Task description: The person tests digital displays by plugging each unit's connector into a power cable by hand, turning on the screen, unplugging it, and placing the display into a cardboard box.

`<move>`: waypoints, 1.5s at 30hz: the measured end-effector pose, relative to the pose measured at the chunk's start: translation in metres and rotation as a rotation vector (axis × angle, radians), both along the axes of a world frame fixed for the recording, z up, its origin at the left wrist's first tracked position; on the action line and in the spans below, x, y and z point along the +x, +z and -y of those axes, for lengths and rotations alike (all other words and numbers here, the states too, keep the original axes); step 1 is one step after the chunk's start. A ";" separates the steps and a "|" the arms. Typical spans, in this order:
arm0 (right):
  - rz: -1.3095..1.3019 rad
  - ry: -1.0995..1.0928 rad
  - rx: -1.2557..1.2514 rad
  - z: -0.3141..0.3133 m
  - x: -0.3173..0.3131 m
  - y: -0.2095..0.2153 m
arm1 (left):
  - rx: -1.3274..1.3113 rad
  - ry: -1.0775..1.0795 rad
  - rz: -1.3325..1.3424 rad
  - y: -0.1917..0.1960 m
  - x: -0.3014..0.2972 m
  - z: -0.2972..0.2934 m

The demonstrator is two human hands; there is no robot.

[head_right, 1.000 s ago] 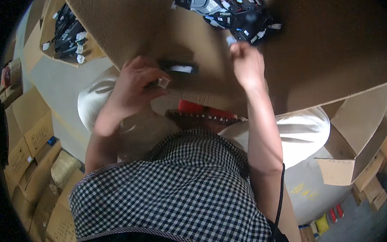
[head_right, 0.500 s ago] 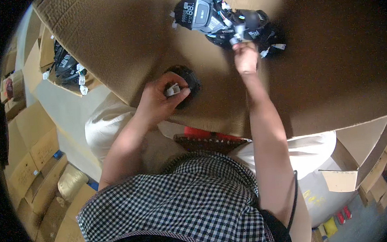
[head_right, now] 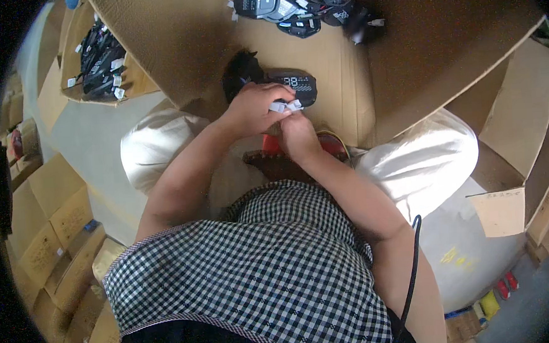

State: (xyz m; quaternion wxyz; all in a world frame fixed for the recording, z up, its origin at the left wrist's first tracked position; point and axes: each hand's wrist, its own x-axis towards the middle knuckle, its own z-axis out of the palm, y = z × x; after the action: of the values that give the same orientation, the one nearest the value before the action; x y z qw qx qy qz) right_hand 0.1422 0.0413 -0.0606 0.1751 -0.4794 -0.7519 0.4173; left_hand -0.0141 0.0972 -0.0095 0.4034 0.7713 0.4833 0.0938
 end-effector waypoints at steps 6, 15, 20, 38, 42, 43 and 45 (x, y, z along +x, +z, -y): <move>0.040 0.072 -0.053 -0.012 0.026 0.052 | -0.076 0.035 0.128 0.003 -0.008 -0.003; 0.399 0.041 0.391 -0.020 0.062 0.095 | -0.219 0.002 0.383 0.008 -0.008 -0.001; 0.411 0.263 0.489 -0.023 0.064 0.094 | -0.397 -0.109 0.276 0.016 -0.010 0.005; 0.617 -0.574 0.185 -0.204 0.148 -0.038 | 0.090 0.118 0.000 0.055 0.003 -0.009; 0.315 -0.663 -0.240 -0.235 0.155 -0.079 | -0.198 0.302 0.337 0.054 0.004 -0.006; 0.388 -0.585 -0.256 -0.231 0.157 -0.085 | -0.221 0.296 0.315 0.055 0.004 -0.007; 0.481 -0.418 -0.322 -0.221 0.154 -0.084 | -0.241 0.302 0.296 0.055 0.003 -0.007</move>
State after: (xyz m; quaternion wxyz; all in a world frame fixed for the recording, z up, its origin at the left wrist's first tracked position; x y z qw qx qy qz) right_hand 0.2966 0.2626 -0.1446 -0.0030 -0.7290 -0.5818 0.3606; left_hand -0.0115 0.1042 0.0453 0.5402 0.6146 0.5364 0.2066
